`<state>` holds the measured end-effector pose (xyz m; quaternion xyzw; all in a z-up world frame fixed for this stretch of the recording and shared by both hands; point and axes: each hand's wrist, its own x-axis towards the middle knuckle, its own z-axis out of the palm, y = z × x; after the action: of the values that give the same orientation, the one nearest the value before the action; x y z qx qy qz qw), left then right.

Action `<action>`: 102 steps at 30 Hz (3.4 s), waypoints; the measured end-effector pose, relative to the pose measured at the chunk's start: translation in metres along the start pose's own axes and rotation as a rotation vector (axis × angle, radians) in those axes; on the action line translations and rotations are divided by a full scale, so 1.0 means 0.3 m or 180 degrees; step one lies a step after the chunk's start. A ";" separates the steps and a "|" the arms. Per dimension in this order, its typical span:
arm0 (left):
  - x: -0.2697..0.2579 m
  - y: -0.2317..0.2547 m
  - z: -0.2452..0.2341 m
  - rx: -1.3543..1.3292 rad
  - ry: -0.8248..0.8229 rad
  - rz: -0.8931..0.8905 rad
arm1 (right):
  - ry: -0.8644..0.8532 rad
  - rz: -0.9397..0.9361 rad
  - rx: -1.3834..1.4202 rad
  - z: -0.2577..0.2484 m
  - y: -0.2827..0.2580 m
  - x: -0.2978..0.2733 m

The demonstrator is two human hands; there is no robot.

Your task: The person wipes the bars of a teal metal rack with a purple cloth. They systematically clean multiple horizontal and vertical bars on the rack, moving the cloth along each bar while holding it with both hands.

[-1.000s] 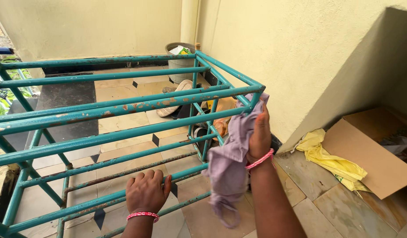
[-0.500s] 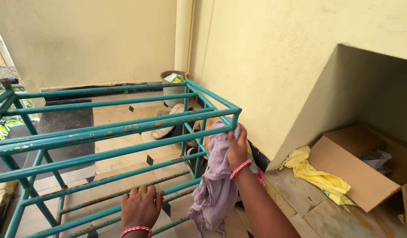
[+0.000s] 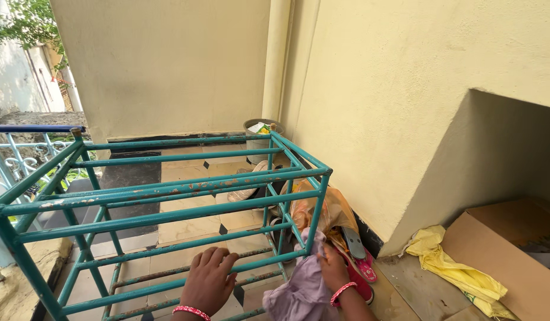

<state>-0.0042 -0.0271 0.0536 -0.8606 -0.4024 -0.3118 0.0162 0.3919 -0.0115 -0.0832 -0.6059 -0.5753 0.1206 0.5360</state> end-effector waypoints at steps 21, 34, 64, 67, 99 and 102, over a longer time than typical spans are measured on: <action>0.360 0.083 -0.302 0.1346 0.1381 -0.0276 | 0.1761 -0.1119 -0.0358 -0.044 -0.760 0.396; 0.347 0.086 -0.327 0.1281 0.1369 -0.0242 | 0.0690 0.0589 -0.1165 -0.145 -0.442 0.070; 0.007 -0.332 -0.552 0.0973 0.2619 -0.1438 | 0.0906 -0.2739 -0.0536 0.010 -1.144 0.050; -0.092 -0.543 -0.625 0.0207 0.2920 -0.2332 | 0.0737 -0.2993 -0.0394 0.153 -1.343 0.066; -0.136 -0.739 -0.552 -0.1414 0.2869 -0.2239 | -0.1531 -0.2690 -0.1763 0.869 -1.795 0.089; -0.126 -0.758 -0.534 -0.1270 0.2870 -0.2314 | -0.1468 -0.3101 -0.1481 1.023 -1.832 0.051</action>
<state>-0.2662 0.0560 0.1110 -0.4379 -0.5575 -0.7002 -0.0840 -0.1496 0.0281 0.2357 -0.3315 -0.9006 -0.1404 0.2436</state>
